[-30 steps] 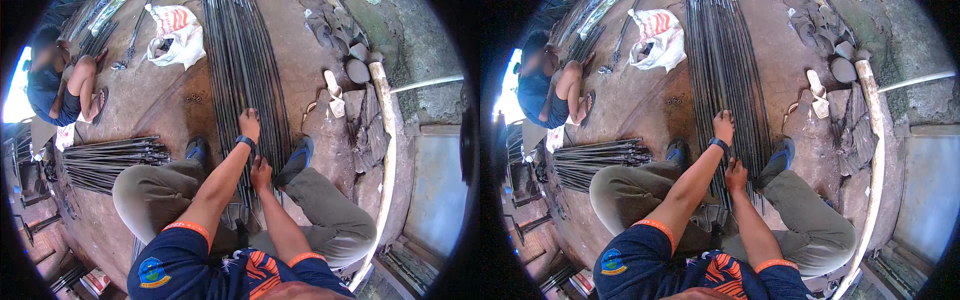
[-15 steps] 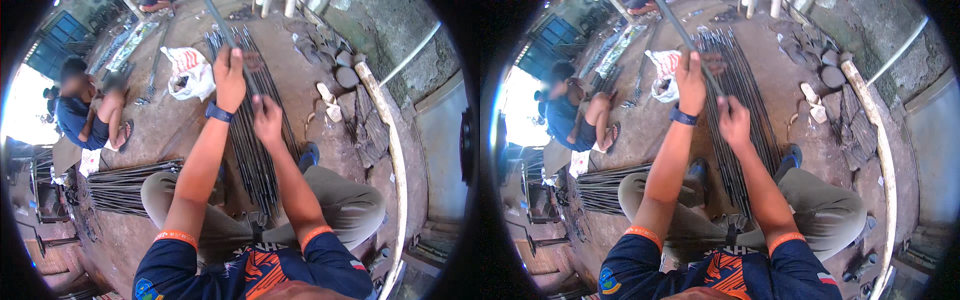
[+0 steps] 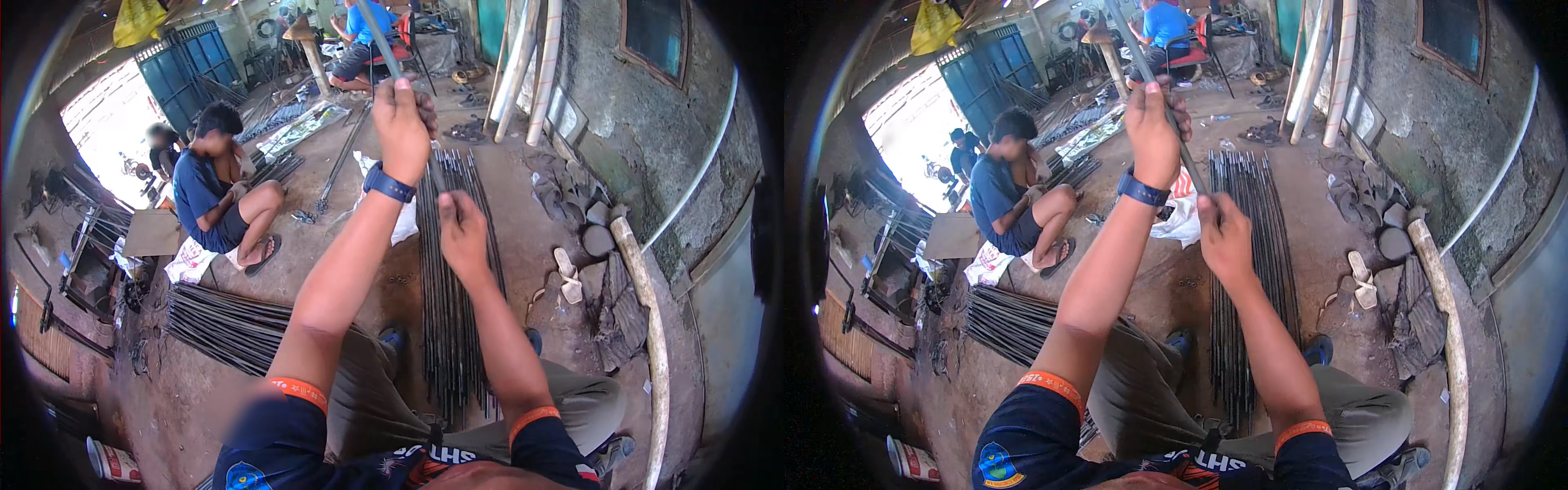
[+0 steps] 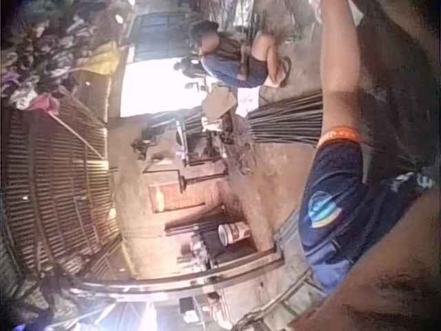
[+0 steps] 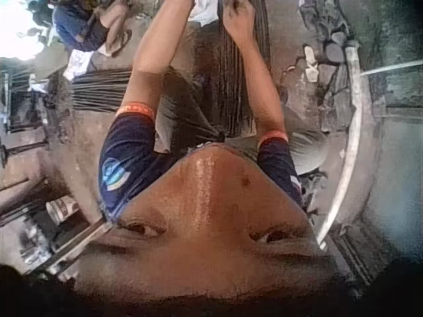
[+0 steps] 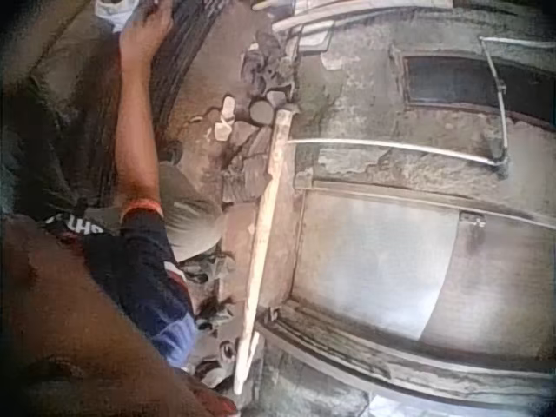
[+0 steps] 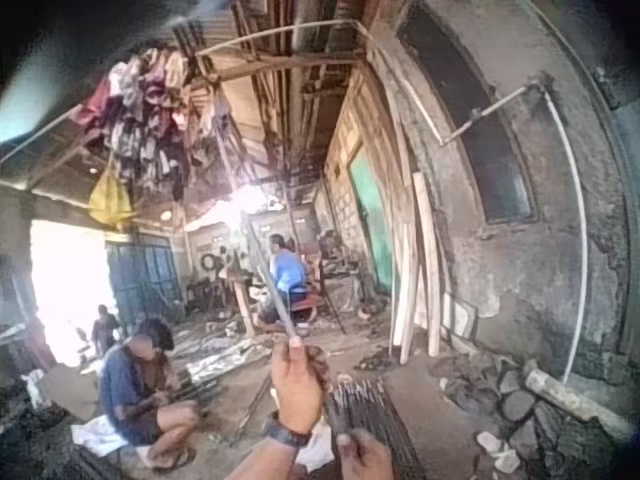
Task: Manually straightening and checking lengths of metal rods in a fabrication shop.
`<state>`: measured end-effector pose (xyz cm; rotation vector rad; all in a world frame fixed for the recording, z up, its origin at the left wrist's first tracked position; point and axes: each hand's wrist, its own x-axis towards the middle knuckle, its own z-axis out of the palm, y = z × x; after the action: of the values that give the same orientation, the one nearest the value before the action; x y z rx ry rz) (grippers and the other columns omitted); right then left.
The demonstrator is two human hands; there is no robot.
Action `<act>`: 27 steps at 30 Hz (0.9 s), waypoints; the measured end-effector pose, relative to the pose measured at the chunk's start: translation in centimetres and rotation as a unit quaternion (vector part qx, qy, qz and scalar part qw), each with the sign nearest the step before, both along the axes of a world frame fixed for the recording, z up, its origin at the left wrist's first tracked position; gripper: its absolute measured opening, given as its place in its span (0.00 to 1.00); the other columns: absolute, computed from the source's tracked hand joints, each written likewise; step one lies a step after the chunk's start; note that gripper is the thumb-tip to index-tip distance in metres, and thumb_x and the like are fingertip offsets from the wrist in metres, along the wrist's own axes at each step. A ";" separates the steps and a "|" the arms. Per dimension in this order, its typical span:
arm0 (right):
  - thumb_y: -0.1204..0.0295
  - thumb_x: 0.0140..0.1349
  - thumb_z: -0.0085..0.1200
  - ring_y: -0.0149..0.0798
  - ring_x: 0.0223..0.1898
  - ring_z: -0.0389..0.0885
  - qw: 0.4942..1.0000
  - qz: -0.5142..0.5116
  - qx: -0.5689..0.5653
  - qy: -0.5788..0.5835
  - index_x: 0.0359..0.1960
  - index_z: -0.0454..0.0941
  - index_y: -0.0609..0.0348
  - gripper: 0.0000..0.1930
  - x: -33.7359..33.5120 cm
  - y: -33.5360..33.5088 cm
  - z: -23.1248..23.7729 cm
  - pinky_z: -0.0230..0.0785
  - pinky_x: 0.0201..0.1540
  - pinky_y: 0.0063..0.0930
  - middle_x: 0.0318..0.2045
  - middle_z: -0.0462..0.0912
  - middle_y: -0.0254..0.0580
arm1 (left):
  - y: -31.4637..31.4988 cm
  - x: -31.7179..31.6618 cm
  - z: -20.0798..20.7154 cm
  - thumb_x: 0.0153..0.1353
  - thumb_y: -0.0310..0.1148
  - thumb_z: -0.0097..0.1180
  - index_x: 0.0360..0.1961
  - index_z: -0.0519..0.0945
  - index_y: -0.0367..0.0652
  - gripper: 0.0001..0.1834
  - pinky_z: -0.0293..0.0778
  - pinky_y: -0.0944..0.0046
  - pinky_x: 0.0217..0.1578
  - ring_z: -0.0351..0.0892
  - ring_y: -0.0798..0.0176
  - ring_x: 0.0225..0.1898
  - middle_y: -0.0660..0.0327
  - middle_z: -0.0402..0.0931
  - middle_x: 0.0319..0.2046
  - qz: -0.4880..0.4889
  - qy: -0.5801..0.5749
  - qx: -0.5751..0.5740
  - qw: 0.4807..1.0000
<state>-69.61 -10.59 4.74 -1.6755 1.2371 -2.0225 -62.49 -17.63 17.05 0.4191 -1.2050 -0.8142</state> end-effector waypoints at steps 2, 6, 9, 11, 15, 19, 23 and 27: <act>0.61 0.63 0.48 0.34 0.16 0.65 1.000 0.000 0.023 0.016 0.28 0.73 0.67 0.18 -0.2 -0.7 2.4 0.60 0.21 0.31 0.14 0.69 0.48 | 0.3 0.5 1.7 0.67 0.42 0.38 0.40 0.66 0.40 0.15 0.57 0.73 0.10 0.60 0.73 0.12 0.66 0.62 0.18 0.004 0.009 -0.003 1.000; 0.58 0.61 0.51 0.34 0.16 0.66 1.000 0.009 -0.021 0.020 0.28 0.75 0.68 0.20 -0.8 -2.0 5.6 0.61 0.21 0.31 0.14 0.71 0.48 | 0.6 1.3 3.7 0.67 0.42 0.38 0.42 0.65 0.42 0.14 0.63 0.71 0.13 0.61 0.72 0.14 0.64 0.64 0.20 -0.015 -0.026 -0.003 1.000; 0.56 0.59 0.53 0.38 0.15 0.68 0.998 -0.010 -0.011 0.056 0.28 0.75 0.68 0.21 -0.7 -2.1 8.0 0.61 0.21 0.33 0.14 0.71 0.50 | 1.1 1.9 4.2 0.67 0.43 0.38 0.42 0.63 0.43 0.14 0.66 0.69 0.15 0.63 0.70 0.16 0.63 0.64 0.21 -0.019 -0.005 0.002 1.000; 0.54 0.57 0.54 0.49 0.16 0.70 0.994 -0.038 -0.030 0.094 0.25 0.75 0.69 0.23 -0.4 -1.8 9.2 0.62 0.22 0.37 0.14 0.72 0.54 | 1.6 2.6 4.0 0.67 0.42 0.38 0.44 0.62 0.43 0.14 0.70 0.66 0.17 0.66 0.68 0.17 0.62 0.64 0.21 -0.052 -0.018 0.011 0.998; 0.54 0.56 0.54 0.55 0.18 0.69 0.985 -0.064 -0.018 0.162 0.21 0.73 0.69 0.24 -0.3 -1.3 9.0 0.62 0.23 0.40 0.15 0.71 0.57 | 1.3 3.0 1.1 0.67 0.40 0.39 0.50 0.57 0.42 0.17 0.72 0.66 0.17 0.70 0.67 0.18 0.60 0.67 0.22 -0.048 -0.012 0.024 0.999; 0.56 0.58 0.54 0.59 0.20 0.67 0.971 -0.054 0.055 0.228 0.18 0.69 0.67 0.23 -1.5 -0.6 6.7 0.61 0.24 0.42 0.15 0.70 0.57 | 2.3 4.2 -1.0 0.68 0.43 0.37 0.50 0.58 0.42 0.18 0.74 0.64 0.22 0.71 0.65 0.22 0.58 0.68 0.24 -0.119 0.015 0.067 0.990; 0.59 0.59 0.53 0.47 0.18 0.64 0.943 0.079 0.182 0.269 0.21 0.68 0.66 0.20 -4.5 2.3 1.8 0.59 0.24 0.37 0.15 0.67 0.52 | -0.8 10.8 -0.5 0.68 0.46 0.35 0.43 0.63 0.41 0.17 0.74 0.61 0.24 0.70 0.64 0.21 0.58 0.68 0.23 -0.078 0.209 -0.029 0.974; 0.61 0.62 0.49 0.35 0.20 0.60 0.871 0.149 0.342 0.320 0.23 0.68 0.66 0.19 -9.0 5.2 -4.3 0.58 0.25 0.33 0.15 0.64 0.46 | -2.6 12.3 -6.2 0.67 0.42 0.38 0.30 0.63 0.45 0.13 0.64 0.63 0.18 0.65 0.65 0.16 0.61 0.66 0.17 0.036 0.150 0.080 0.985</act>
<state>-78.63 -5.43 0.41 -2.0049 1.5050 -0.6940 -50.19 -20.23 10.83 0.4498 -0.8430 -0.8800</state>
